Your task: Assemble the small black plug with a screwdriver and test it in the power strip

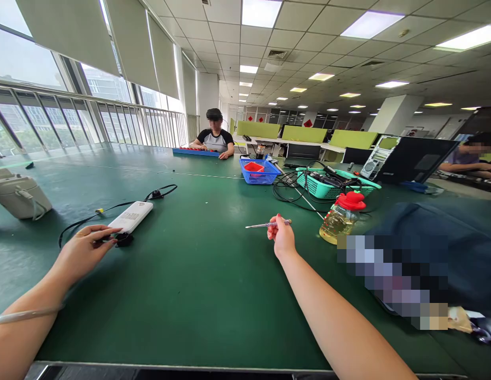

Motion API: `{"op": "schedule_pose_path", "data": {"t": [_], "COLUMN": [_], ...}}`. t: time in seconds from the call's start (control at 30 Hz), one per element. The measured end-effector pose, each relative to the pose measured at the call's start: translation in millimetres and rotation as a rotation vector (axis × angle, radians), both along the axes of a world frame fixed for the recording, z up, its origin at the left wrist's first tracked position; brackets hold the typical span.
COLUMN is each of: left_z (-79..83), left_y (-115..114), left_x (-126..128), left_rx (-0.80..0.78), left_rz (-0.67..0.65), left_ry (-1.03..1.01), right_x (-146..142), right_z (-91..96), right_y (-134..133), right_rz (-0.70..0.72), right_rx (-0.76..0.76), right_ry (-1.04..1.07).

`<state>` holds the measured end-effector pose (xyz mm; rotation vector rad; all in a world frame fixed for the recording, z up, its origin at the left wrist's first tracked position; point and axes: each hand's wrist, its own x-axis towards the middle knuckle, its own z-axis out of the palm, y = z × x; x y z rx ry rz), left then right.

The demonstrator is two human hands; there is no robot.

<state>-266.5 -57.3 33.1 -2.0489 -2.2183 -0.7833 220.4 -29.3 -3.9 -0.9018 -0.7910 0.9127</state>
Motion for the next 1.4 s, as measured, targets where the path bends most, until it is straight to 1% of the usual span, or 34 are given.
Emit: {"op": "schedule_pose_path", "data": {"t": [0.1,0.17,0.2,0.33,0.4,0.43,0.5,0.57,0.67,0.73,0.83,0.93,1.03,1.2,1.4], "left_z": [-0.7,4.2,8.6,33.7,43.0,44.9,42.5,34.0,20.2,15.5,14.3,13.9,11.6,7.6,0.2], "left_y": [4.3,9.1,12.6,31.3,39.6,42.4,45.0,44.2,40.7,39.0,37.9,37.7,37.8,39.2,46.1], "left_x": [-5.2,-6.2,-6.2,-7.4,-8.8,-9.2,-8.9,-6.9,-3.1,-1.5,-0.9,-1.9,-3.2,-3.7,-9.7], "left_rx": [-0.017,-0.040,-0.056,-0.141,-0.154,-0.153,-0.138,-0.115,-0.096,-0.077,-0.049,-0.031,-0.020,-0.058,-0.018], "left_rz": [-0.062,-0.108,-0.132,-0.202,-0.199,-0.189,-0.171,-0.152,-0.147,-0.185,-0.221,-0.205,-0.191,-0.196,-0.167], "left_ry": [-0.157,-0.261,-0.278,-0.158,-0.168,-0.205,-0.292,-0.314,-0.187,-0.101,-0.031,0.004,0.003,-0.041,-0.021], "right_x": [-0.1,-0.2,-0.2,0.1,0.4,0.4,0.7,1.2,1.9,2.0,1.5,1.3,1.3,-0.5,-4.5], "right_z": [0.3,0.7,0.8,0.7,0.9,1.1,1.3,1.3,0.6,0.1,-0.4,-1.0,-2.1,-1.6,0.8], "right_y": [0.1,-0.5,-0.8,-1.8,-2.0,-2.1,-2.2,-2.0,-1.3,-1.0,-0.7,-0.4,0.4,1.4,2.5], "right_rz": [0.002,0.007,0.010,0.003,-0.007,-0.012,-0.017,-0.020,-0.025,-0.027,-0.024,-0.019,-0.005,0.008,0.029], "right_rx": [0.000,-0.001,-0.001,-0.003,-0.002,-0.003,-0.008,-0.014,-0.018,-0.021,-0.021,-0.017,-0.017,-0.013,0.010], "right_ry": [0.002,0.006,0.009,0.016,0.019,0.019,0.018,0.017,0.016,0.013,0.008,0.007,0.013,0.024,0.020]}}
